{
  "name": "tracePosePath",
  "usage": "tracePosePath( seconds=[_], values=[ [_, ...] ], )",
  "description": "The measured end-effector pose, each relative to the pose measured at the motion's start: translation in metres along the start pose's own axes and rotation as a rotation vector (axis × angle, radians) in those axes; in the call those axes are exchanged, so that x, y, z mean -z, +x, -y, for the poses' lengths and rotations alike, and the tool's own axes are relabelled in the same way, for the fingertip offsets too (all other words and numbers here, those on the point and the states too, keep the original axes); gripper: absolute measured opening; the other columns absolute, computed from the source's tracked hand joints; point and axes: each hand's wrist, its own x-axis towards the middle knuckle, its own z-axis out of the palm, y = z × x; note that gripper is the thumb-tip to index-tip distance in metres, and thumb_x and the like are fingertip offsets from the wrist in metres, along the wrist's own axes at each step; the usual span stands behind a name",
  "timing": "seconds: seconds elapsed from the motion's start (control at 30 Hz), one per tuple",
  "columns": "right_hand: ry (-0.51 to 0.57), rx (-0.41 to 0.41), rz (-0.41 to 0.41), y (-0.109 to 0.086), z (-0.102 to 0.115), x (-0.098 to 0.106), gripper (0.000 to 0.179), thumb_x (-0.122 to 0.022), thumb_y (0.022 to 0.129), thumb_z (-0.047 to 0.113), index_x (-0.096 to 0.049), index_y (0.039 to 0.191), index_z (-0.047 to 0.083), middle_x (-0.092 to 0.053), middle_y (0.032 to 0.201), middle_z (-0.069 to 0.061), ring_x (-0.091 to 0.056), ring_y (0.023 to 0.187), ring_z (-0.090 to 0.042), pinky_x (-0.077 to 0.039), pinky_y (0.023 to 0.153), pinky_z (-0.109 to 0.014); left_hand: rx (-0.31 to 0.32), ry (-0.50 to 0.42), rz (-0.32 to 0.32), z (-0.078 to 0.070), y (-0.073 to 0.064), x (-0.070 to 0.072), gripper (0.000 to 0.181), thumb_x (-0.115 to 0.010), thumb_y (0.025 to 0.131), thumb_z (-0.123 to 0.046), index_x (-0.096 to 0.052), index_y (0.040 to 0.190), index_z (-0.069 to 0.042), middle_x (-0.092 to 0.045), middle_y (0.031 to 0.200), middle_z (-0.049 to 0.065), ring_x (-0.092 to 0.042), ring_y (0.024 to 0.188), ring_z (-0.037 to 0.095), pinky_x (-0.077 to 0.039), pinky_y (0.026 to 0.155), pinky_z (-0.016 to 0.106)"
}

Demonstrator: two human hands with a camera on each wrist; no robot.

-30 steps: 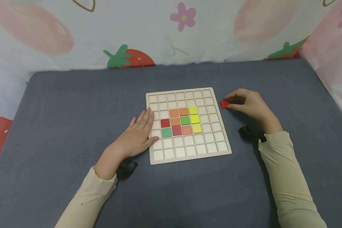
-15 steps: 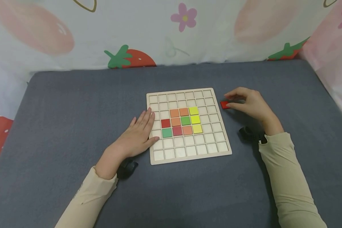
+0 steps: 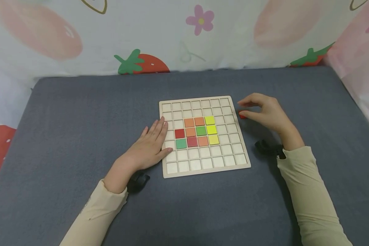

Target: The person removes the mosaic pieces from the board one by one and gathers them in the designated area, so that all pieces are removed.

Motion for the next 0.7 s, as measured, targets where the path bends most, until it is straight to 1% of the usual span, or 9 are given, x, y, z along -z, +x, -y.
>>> tracePosePath(
  seconds=[0.3,0.47,0.7],
  values=[
    [-0.006,0.092,0.010,0.003,0.010,-0.006,0.026,-0.072,0.080,-0.002,-0.066,0.106,-0.004,-0.063,0.104,-0.015,-0.059,0.098,-0.029,-0.044,0.089,-0.048,-0.001,0.001,-0.002,0.001,0.001,-0.001,0.078,-0.044,0.099,-0.038,0.000,0.149,0.002,0.010,0.157,0.015,0.006,0.143,0.029,-0.004,0.113,0.051],
    [-0.033,0.127,0.011,0.004,0.014,-0.010,0.023,-0.071,0.082,-0.001,-0.068,0.105,-0.001,-0.064,0.103,-0.012,-0.061,0.095,-0.028,-0.047,0.084,-0.046,0.003,0.006,0.002,0.001,0.001,0.000,0.078,-0.042,0.100,-0.039,0.001,0.150,0.001,0.011,0.157,0.014,0.008,0.143,0.028,-0.004,0.113,0.050],
    [-0.039,0.161,0.022,0.006,0.016,-0.016,0.022,-0.072,0.080,-0.002,-0.068,0.102,-0.003,-0.065,0.100,-0.012,-0.062,0.093,-0.028,-0.048,0.083,-0.044,0.009,-0.001,-0.002,0.000,0.000,0.000,0.072,-0.041,0.101,-0.032,-0.001,0.149,0.002,0.008,0.157,0.016,0.005,0.143,0.030,-0.004,0.113,0.050]
  ],
)
